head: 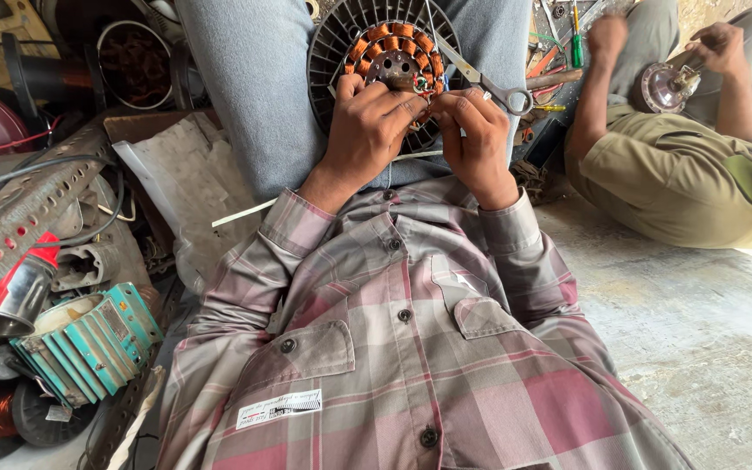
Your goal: The person sits on the floor and works on an electric motor stator. They strip wire insulation with scissors, twist wires together, and use a screwdriver to adjust connections on the stator coils.
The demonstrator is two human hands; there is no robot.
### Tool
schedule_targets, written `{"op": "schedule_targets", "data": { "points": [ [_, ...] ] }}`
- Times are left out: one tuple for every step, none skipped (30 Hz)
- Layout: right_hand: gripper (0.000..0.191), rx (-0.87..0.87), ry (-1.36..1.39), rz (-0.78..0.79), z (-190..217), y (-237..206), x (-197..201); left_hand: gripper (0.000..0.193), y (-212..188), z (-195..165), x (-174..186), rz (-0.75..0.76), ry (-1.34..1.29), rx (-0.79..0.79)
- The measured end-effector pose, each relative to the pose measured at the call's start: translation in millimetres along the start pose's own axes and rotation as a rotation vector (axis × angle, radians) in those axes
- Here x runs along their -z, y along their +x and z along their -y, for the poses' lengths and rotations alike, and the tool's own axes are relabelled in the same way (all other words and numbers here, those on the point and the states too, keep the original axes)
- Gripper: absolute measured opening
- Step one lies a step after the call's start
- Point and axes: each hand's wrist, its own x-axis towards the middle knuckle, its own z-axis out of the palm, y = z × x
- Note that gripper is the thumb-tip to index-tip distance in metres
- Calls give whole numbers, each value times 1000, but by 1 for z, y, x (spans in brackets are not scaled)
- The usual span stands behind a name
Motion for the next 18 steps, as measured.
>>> {"op": "schedule_targets", "data": {
  "points": [
    [13,-13,23,-5,0,-1,-1,18,0,0,0,2,3,-1],
    [12,-27,46,-10,-1,-1,-3,17,0,0,0,5,4,-3],
    [12,-41,69,-14,-1,-2,-5,17,1,-1,1,9,6,-4],
    [11,-46,64,-26,-1,-2,-7,16,1,-1,1,14,9,-4],
    [11,-51,60,-39,-1,-3,-9,16,1,-1,1,20,14,-4],
    [11,-57,56,-51,-1,-3,-12,16,1,-1,2,26,19,-3],
    [10,-63,62,-60,-1,-3,-15,15,1,-1,2,27,33,-6],
    [10,-70,67,-69,-1,-3,-18,15,1,-1,1,30,48,-8],
    [9,-78,72,-77,-2,-3,-20,15,2,-1,1,32,61,-11],
    [9,-98,90,-91,-2,-3,-23,13,2,-1,1,23,68,-9],
    [9,-118,107,-104,-2,-3,-25,11,2,-1,0,13,74,-7],
    [8,-138,125,-117,-3,-3,-28,10,2,-2,0,4,81,-5],
    [8,-145,117,-129,-3,-4,-30,10,2,-2,0,-5,90,-5],
    [8,-151,110,-142,-3,-4,-31,10,2,-2,0,-13,98,-4],
    [7,-159,101,-155,-4,-5,-33,9,2,-3,-1,-22,105,-5],
    [7,-177,114,-167,-4,-6,-34,9,2,-3,-1,-15,105,-4],
    [7,-195,128,-178,-5,-7,-36,10,2,-3,-2,-7,106,-2],
    [7,-213,143,-189,-5,-8,-38,10,2,-3,-2,1,108,-1]
  ]
}}
